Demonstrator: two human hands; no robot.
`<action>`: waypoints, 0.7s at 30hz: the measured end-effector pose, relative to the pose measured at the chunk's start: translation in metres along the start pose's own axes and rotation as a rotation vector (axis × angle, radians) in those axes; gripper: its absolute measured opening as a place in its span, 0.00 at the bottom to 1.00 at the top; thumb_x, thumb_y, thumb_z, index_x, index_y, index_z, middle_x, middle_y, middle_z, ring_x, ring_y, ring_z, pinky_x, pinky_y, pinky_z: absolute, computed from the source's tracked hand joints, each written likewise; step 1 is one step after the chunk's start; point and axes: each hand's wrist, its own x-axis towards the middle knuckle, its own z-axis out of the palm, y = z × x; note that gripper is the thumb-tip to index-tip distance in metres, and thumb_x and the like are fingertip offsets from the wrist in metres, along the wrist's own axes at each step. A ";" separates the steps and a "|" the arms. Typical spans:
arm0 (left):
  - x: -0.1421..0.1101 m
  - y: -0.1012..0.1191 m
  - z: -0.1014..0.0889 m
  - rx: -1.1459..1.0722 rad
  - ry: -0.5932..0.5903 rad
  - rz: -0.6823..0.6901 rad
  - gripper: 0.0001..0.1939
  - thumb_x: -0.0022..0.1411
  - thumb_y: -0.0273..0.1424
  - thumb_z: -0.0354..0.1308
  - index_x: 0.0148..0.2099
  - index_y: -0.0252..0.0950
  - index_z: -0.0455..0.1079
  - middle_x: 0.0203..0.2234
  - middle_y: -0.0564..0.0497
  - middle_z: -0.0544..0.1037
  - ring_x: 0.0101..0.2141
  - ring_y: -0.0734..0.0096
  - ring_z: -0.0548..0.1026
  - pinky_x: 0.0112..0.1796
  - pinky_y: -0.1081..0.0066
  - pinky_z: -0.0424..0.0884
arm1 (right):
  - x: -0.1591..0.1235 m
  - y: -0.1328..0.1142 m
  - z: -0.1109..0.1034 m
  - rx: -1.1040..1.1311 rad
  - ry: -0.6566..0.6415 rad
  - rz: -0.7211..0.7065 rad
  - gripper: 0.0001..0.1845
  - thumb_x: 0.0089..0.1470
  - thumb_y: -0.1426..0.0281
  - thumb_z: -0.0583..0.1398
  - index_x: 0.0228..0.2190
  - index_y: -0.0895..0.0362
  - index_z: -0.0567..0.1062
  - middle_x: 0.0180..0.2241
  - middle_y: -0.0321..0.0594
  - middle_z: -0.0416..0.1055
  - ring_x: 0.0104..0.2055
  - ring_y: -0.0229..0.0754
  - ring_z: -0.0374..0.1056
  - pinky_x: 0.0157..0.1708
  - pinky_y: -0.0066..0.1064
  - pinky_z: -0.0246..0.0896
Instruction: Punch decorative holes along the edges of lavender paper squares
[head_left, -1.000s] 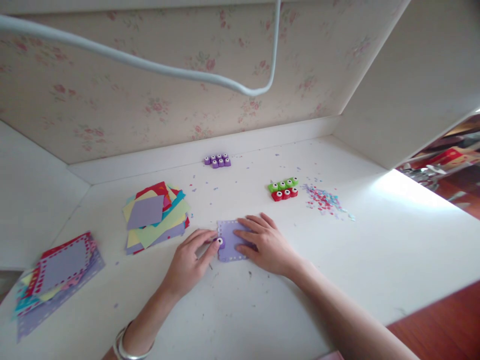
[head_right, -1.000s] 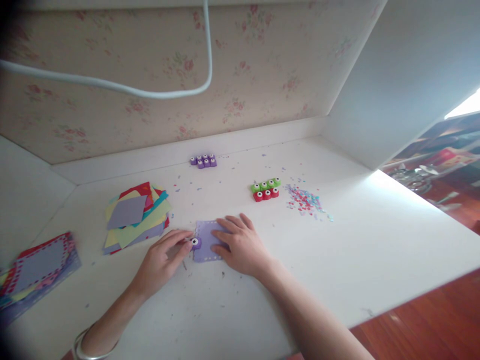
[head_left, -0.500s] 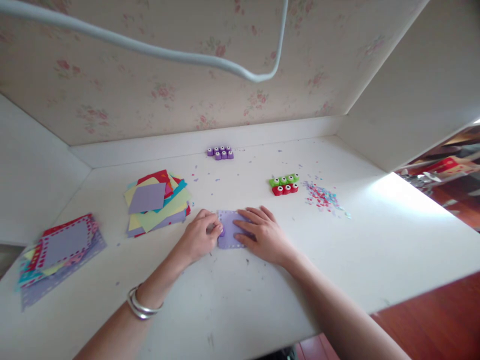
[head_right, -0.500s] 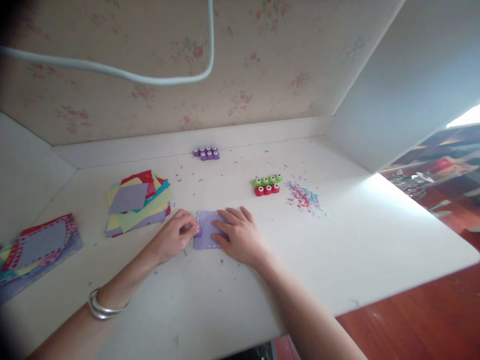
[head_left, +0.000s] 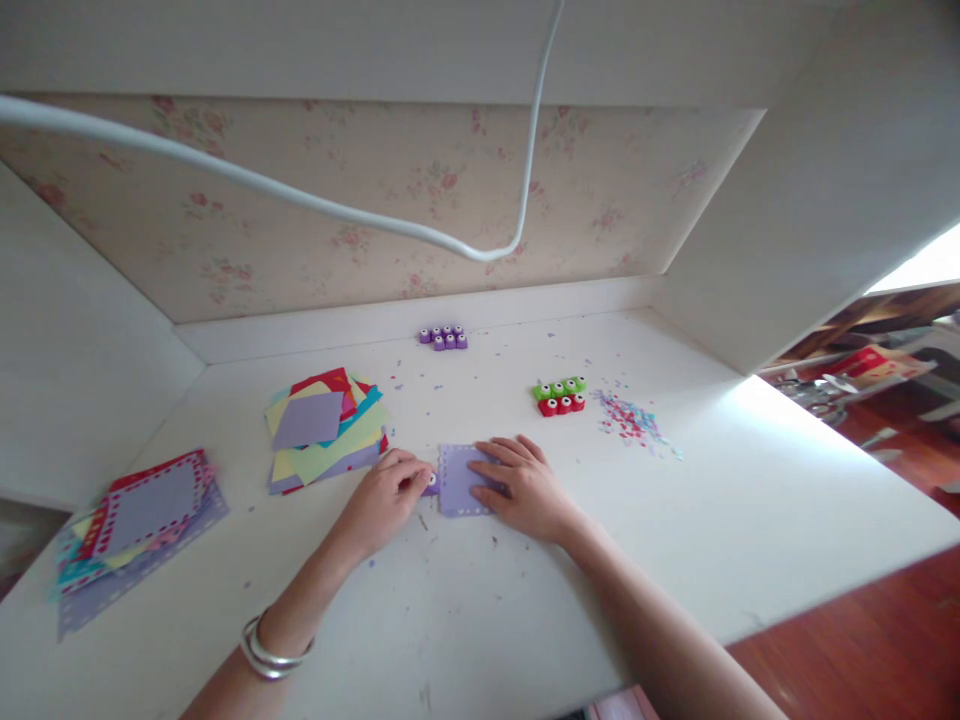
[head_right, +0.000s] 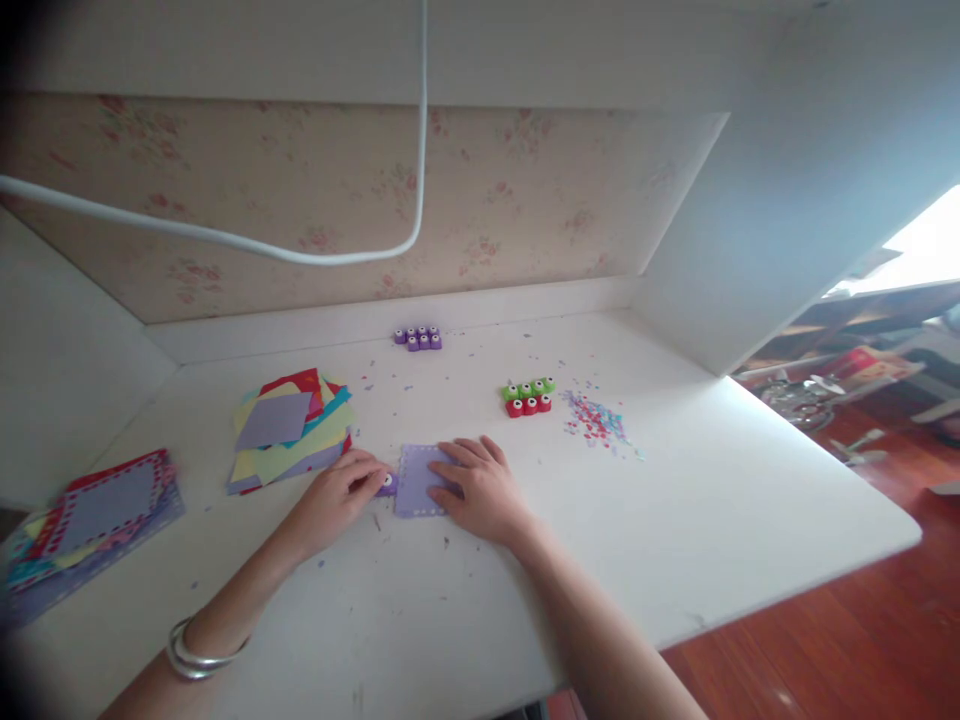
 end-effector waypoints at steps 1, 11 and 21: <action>-0.001 -0.003 -0.003 0.014 0.003 -0.009 0.16 0.68 0.39 0.48 0.41 0.39 0.76 0.39 0.49 0.75 0.41 0.66 0.73 0.47 0.64 0.69 | 0.000 0.000 0.000 0.000 -0.004 0.001 0.18 0.59 0.57 0.58 0.50 0.43 0.74 0.59 0.35 0.66 0.61 0.47 0.59 0.62 0.51 0.43; -0.003 -0.017 -0.015 0.189 0.071 0.011 0.12 0.64 0.39 0.55 0.46 0.41 0.74 0.43 0.50 0.76 0.42 0.65 0.76 0.45 0.68 0.71 | 0.002 0.000 -0.002 0.009 -0.022 0.011 0.18 0.59 0.56 0.57 0.50 0.43 0.74 0.59 0.33 0.65 0.61 0.47 0.58 0.63 0.49 0.40; 0.108 0.037 0.003 0.023 -0.038 0.212 0.15 0.62 0.37 0.58 0.49 0.41 0.75 0.46 0.52 0.79 0.42 0.67 0.78 0.44 0.72 0.73 | 0.003 -0.001 -0.005 0.028 0.002 0.008 0.17 0.59 0.57 0.58 0.49 0.44 0.74 0.57 0.35 0.67 0.59 0.47 0.59 0.63 0.46 0.39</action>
